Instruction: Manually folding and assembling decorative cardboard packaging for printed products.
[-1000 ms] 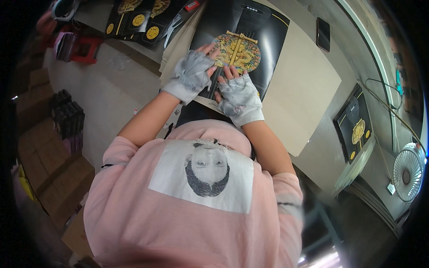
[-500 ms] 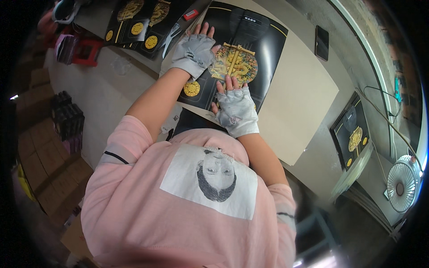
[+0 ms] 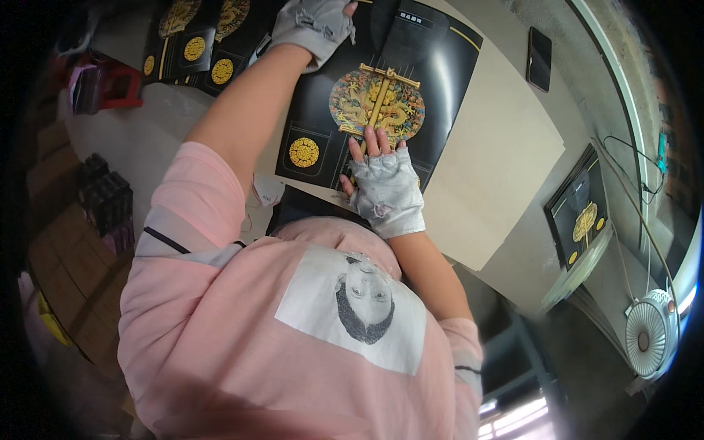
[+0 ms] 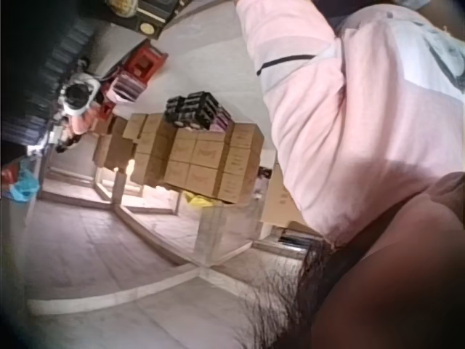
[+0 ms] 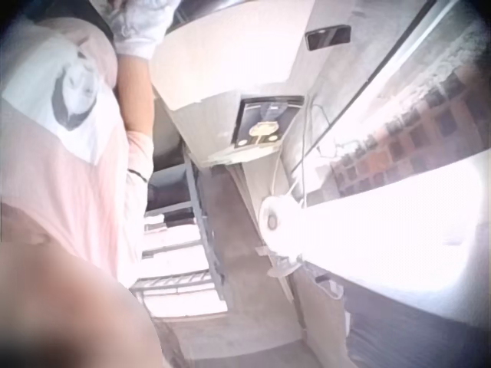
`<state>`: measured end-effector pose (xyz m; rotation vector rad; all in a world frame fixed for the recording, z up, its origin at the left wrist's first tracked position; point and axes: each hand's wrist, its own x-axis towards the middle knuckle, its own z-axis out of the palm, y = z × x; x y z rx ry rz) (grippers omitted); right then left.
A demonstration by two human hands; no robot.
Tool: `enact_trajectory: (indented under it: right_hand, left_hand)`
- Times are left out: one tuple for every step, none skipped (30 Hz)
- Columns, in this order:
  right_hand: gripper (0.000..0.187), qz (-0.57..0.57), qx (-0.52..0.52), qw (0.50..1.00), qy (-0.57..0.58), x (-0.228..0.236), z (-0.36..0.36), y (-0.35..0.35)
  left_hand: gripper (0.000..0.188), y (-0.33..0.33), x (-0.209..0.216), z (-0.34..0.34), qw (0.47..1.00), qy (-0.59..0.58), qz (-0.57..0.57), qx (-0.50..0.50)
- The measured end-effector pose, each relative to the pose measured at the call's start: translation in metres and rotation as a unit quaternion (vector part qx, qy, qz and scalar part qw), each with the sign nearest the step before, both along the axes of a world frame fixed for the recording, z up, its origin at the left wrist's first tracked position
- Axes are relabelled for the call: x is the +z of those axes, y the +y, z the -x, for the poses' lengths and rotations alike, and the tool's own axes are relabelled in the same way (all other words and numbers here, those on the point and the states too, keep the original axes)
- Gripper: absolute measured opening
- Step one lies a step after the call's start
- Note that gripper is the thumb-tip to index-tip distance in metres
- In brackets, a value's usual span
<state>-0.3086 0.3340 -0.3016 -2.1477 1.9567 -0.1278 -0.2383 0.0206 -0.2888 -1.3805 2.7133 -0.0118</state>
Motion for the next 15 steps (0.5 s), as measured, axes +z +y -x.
enact_trajectory:
  right_hand:
    - [0.071, -0.001, 0.001, 1.0, -0.009, 0.002, 0.0, -0.001]
    - [0.072, -0.002, -0.002, 1.0, -0.017, 0.003, 0.0, -0.001]
    - [0.072, -0.007, -0.005, 1.0, -0.018, 0.002, 0.0, -0.001]
    - [0.073, -0.005, -0.004, 1.0, -0.021, 0.002, 0.001, -0.001]
    - [0.073, -0.003, -0.001, 1.0, -0.024, 0.001, 0.001, -0.001]
    - [0.073, -0.004, 0.003, 1.0, -0.026, 0.003, 0.002, -0.002]
    - [0.073, -0.007, 0.003, 1.0, -0.027, 0.002, 0.001, -0.002]
    - [0.072, -0.009, 0.01, 1.0, -0.014, 0.002, 0.0, 0.0]
    - [0.071, -0.011, 0.01, 1.0, 0.002, -0.001, 0.001, -0.001]
    - [0.071, -0.017, -0.004, 1.0, -0.016, 0.0, 0.004, 0.0]
    - [0.071, -0.019, -0.02, 1.0, -0.009, 0.001, 0.006, 0.002]
    - [0.07, -0.013, -0.009, 1.0, -0.008, 0.002, 0.005, 0.0]
    - [0.07, -0.008, 0.0, 1.0, -0.005, 0.004, 0.005, 0.0]
    - [0.07, 0.004, 0.005, 1.0, -0.012, 0.006, 0.003, -0.002]
    - [0.07, 0.005, 0.008, 1.0, -0.011, 0.004, 0.003, -0.003]
  left_hand:
    - [0.063, -0.006, -0.002, 0.001, 1.0, -0.002, -0.004, 0.0]
    - [0.063, -0.012, -0.005, 0.004, 1.0, 0.025, 0.007, 0.006]
    - [0.063, -0.017, -0.011, 0.007, 0.998, 0.051, 0.019, 0.013]
    - [0.063, -0.02, -0.017, 0.006, 0.999, 0.05, 0.015, 0.012]
    - [0.064, -0.024, -0.024, 0.004, 0.996, 0.082, 0.021, 0.007]
    - [0.064, -0.025, -0.03, 0.003, 0.993, 0.115, 0.026, 0.001]
    - [0.065, -0.025, -0.035, 0.0, 0.989, 0.147, 0.033, -0.004]
    - [0.066, -0.022, -0.037, -0.003, 0.983, 0.18, 0.04, -0.008]
    - [0.066, -0.013, -0.033, -0.001, 0.982, 0.182, 0.039, -0.012]
    - [0.066, 0.006, -0.021, 0.006, 0.988, 0.14, 0.017, -0.055]
    - [0.066, 0.03, -0.005, 0.011, 0.989, 0.105, -0.002, -0.099]
    - [0.066, 0.048, 0.008, 0.009, 0.989, 0.062, -0.015, -0.132]
    - [0.064, 0.072, -0.013, -0.006, 0.968, 0.175, 0.073, -0.164]
    - [0.064, 0.088, -0.036, -0.02, 0.97, 0.146, 0.066, -0.18]
    - [0.065, 0.099, -0.05, -0.024, 0.97, 0.121, 0.056, -0.204]
